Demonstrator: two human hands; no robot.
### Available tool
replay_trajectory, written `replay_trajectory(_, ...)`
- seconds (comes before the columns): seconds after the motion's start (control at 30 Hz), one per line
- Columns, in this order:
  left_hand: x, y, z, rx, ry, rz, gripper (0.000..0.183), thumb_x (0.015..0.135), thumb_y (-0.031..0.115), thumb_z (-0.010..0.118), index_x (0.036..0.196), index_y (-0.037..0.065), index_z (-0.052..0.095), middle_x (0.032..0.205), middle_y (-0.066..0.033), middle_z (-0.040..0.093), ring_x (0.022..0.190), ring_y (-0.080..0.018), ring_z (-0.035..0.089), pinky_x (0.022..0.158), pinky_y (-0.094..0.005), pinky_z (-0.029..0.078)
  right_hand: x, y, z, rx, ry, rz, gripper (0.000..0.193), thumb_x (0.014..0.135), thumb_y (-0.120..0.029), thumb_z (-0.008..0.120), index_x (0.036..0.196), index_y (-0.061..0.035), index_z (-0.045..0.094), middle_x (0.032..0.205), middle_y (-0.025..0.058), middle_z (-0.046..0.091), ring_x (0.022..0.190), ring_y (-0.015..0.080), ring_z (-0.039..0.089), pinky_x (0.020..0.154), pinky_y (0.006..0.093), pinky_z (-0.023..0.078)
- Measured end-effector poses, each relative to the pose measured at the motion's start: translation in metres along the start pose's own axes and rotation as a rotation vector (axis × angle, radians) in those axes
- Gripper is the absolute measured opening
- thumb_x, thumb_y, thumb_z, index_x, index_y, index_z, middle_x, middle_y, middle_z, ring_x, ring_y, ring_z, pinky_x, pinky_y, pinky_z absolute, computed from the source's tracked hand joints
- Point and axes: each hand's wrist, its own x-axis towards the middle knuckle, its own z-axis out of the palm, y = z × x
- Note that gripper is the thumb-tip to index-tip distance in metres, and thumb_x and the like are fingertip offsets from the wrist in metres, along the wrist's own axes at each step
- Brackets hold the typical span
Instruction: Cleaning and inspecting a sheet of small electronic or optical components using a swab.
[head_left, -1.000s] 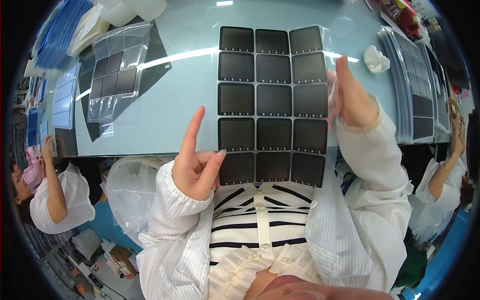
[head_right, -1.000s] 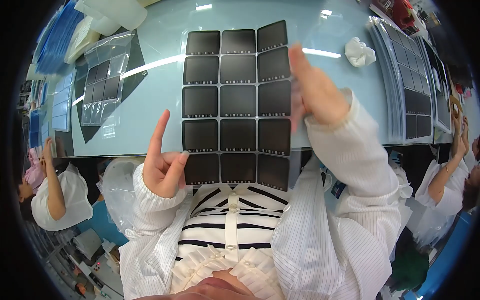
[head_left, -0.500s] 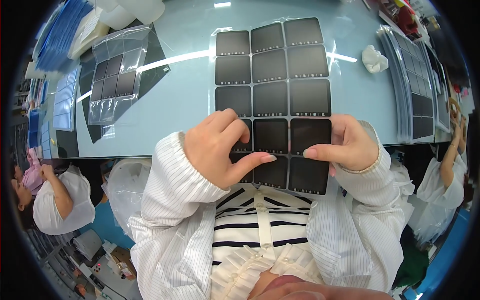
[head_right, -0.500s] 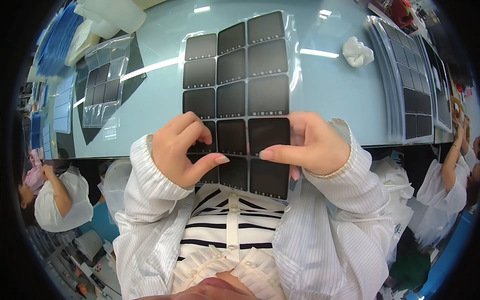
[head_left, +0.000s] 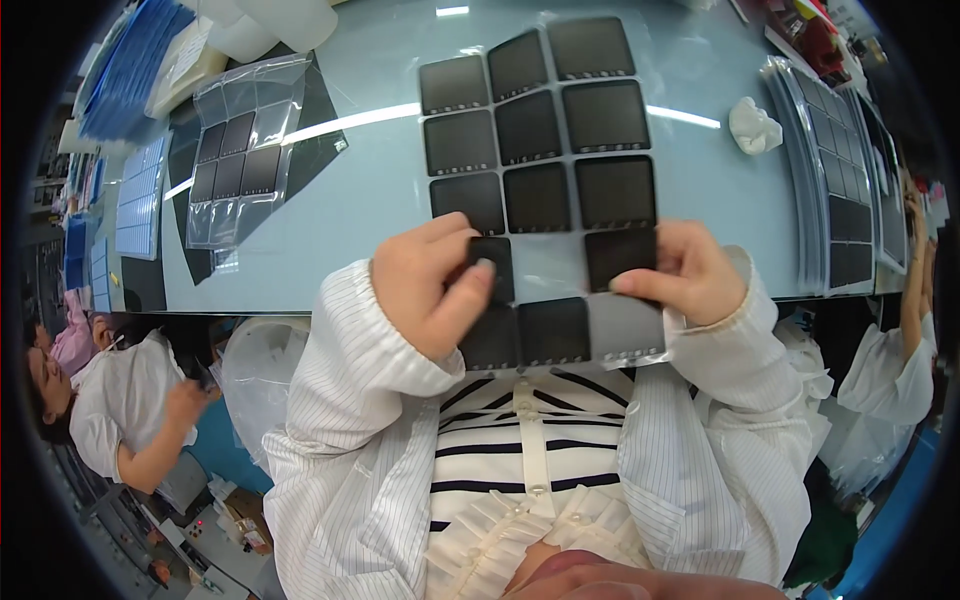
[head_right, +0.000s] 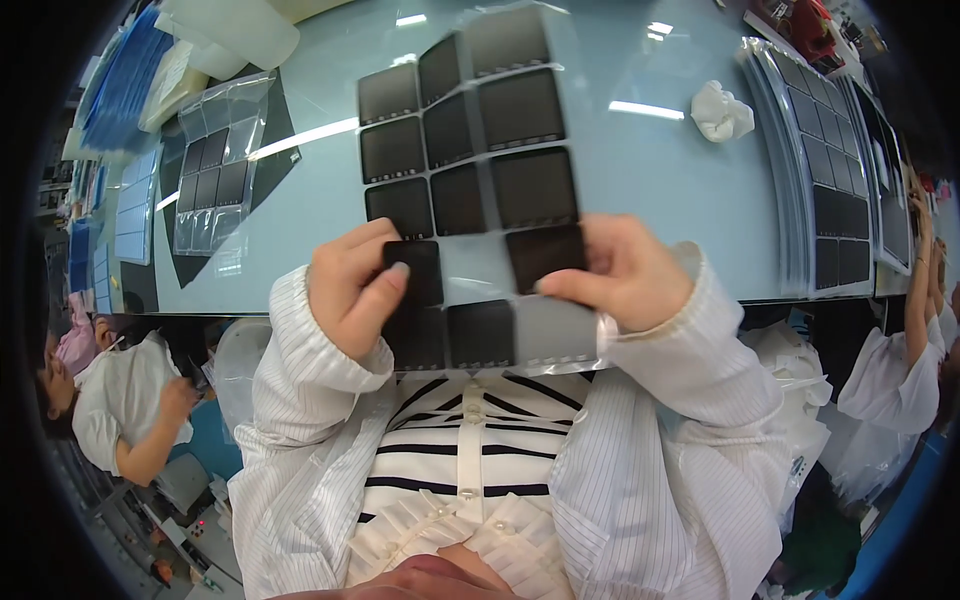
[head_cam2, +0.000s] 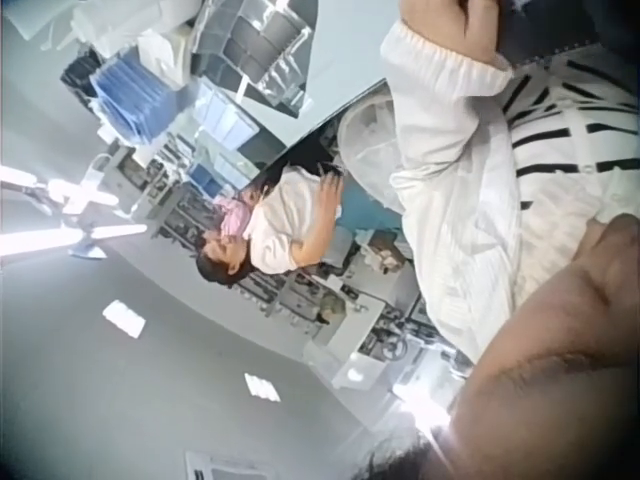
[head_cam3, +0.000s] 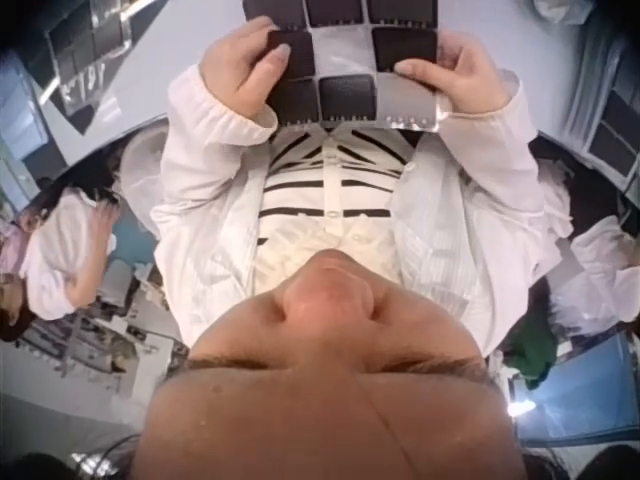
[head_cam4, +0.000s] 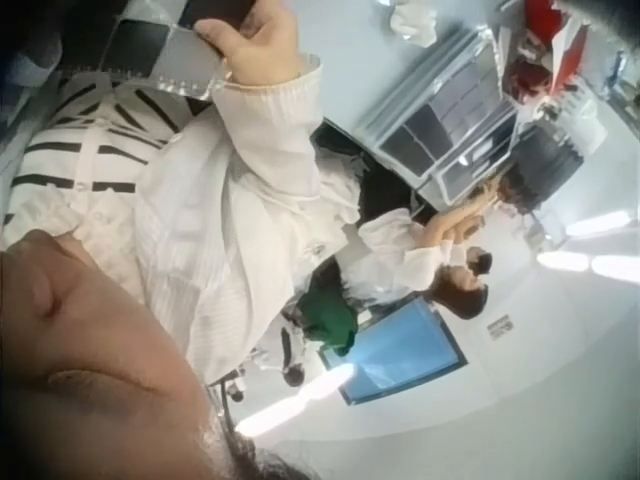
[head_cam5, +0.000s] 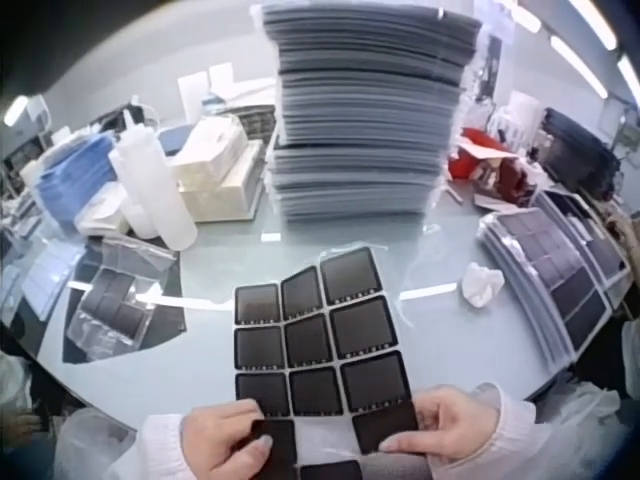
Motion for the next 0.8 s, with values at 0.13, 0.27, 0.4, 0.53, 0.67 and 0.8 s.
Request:
replay_trajectory(0.13,-0.006,0.001,0.001,-0.279,0.046,-0.014,0.024,0.083,0.006,0.053,0.062,-0.005,0.047,0.064,-0.0104,0.046,0.052,-0.0199,0.043,0.049,-0.0304,0.033,-0.006,-0.006,-0.013,-0.049,-0.066,0.154,0.054,0.077,-0.003,0.069,0.125,0.0072,0.044,0.104,0.0113,0.064,0.091,0.0141,0.061,0.081,0.0265,0.050)
replay_trajectory(0.27,-0.008,-0.008,-0.006,-0.472,0.174,0.127,0.021,0.082,0.007,0.053,0.067,-0.008,0.054,0.095,-0.0226,0.058,0.083,-0.0263,0.057,0.072,-0.0325,0.045,0.001,-0.016,-0.025,-0.090,-0.125,-0.024,0.059,0.080,-0.012,0.070,0.130,0.0041,0.042,0.103,0.0090,0.061,0.081,0.0115,0.062,0.065,0.0205,0.051)
replay_trajectory(0.4,-0.019,-0.008,-0.017,-0.970,0.405,0.200,0.033,0.079,0.017,0.048,0.080,-0.012,0.062,0.121,-0.0334,0.050,0.121,-0.0436,0.045,0.099,-0.0515,0.037,0.033,-0.026,-0.044,-0.177,0.168,-0.038,0.050,0.086,-0.020,0.065,0.126,0.0026,0.047,0.089,0.0041,0.060,0.068,0.0076,0.059,0.056,0.0195,0.049)
replay_trajectory(0.53,-0.023,-0.018,-0.024,-1.338,0.373,0.196,0.027,0.080,0.020,0.048,0.073,-0.005,0.056,0.080,-0.0158,0.052,0.080,-0.0263,0.053,0.087,-0.0403,0.045,0.057,-0.025,-0.032,-0.310,0.288,-0.090,0.034,0.092,-0.020,0.056,0.117,0.0026,0.054,0.082,0.0012,0.058,0.062,0.0051,0.054,0.052,0.0188,0.046)
replay_trajectory(0.67,-0.030,-0.023,-0.026,-1.605,0.351,-0.015,0.027,0.085,0.027,0.046,0.083,0.001,0.051,0.071,-0.0072,0.038,0.063,-0.0147,0.034,0.058,-0.0266,0.036,0.050,-0.018,-0.018,-0.228,0.405,-0.482,0.027,0.095,-0.013,0.050,0.116,0.0029,0.055,0.094,0.0021,0.062,0.082,0.0064,0.058,0.072,0.0180,0.046)
replay_trajectory(0.8,-0.025,-0.006,-0.024,-1.453,0.443,-0.090,0.034,0.087,0.030,0.049,0.106,0.002,0.049,0.076,-0.0041,0.039,0.063,-0.0108,0.034,0.052,-0.0215,0.030,0.040,-0.023,-0.006,-0.109,0.462,-0.690,0.024,0.093,-0.015,0.055,0.111,0.0009,0.060,0.076,-0.0020,0.062,0.052,0.0005,0.045,0.042,0.0159,0.030)
